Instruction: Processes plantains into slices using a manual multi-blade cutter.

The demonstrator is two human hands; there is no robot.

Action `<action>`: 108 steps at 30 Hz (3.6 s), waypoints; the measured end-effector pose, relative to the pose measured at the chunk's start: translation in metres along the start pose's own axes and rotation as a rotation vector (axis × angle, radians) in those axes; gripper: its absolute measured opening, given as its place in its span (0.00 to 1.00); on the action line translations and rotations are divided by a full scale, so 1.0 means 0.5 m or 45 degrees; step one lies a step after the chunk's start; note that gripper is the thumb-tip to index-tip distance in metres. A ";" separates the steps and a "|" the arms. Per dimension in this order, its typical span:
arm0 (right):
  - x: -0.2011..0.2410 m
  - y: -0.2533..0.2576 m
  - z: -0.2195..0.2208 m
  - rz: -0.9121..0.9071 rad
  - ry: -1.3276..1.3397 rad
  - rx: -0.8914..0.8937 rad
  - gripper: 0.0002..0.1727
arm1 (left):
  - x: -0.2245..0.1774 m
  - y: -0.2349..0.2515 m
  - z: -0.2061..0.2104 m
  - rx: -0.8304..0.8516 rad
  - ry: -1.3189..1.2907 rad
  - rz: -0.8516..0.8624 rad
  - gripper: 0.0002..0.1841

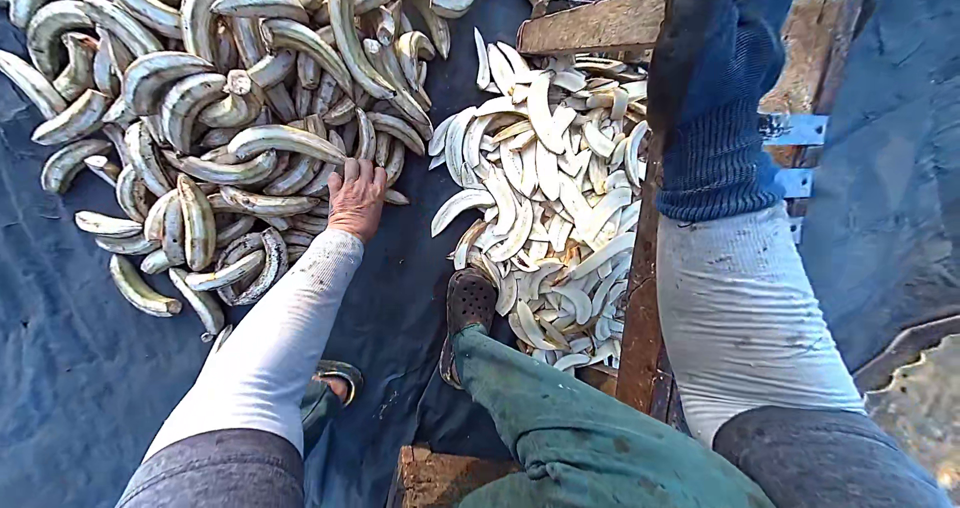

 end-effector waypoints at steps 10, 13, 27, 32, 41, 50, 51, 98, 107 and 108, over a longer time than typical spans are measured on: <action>0.127 -0.136 0.167 -0.475 0.647 0.572 0.31 | -0.038 -0.015 -0.073 0.181 -0.101 0.076 0.18; 0.143 -0.198 0.245 -0.493 0.540 0.911 0.35 | -0.039 -0.027 -0.118 0.427 -0.501 0.025 0.15; 0.179 -0.376 0.388 -0.607 0.152 1.228 0.28 | 0.141 0.059 -0.112 0.129 0.132 -0.124 0.30; 0.258 -0.487 0.479 -0.943 0.175 1.364 0.32 | 0.132 0.044 -0.114 0.064 0.252 -0.017 0.24; 0.262 -0.569 0.596 -0.712 -0.036 1.671 0.43 | 0.195 -0.102 -0.352 -0.112 -0.751 -0.168 0.24; 0.232 -0.468 0.516 0.137 0.779 1.232 0.40 | 0.336 -0.408 -0.500 -0.209 -1.410 -0.215 0.19; 0.224 -0.463 0.480 0.364 1.110 1.009 0.35 | 0.355 -0.439 -0.491 -0.220 -1.468 -0.256 0.19; -0.210 -0.035 0.025 0.455 -0.286 0.492 0.32 | 0.032 -0.314 -0.072 0.278 -1.974 -0.583 0.15; 0.019 -0.062 -0.041 -0.167 -0.107 0.143 0.36 | -0.010 -0.307 -0.098 0.262 -2.103 -0.594 0.20; 0.096 -0.114 -0.019 -0.336 0.032 0.263 0.37 | -0.026 -0.310 -0.109 0.278 -2.132 -0.587 0.21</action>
Point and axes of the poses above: each hand's wrist, its own y-axis towards the middle knuckle, its own z-axis out of the palm, x = y × z, the point moved 10 cm from there along y, towards the middle knuckle, and after that the axes turned 12 degrees about -z, right-handed, at the moved point
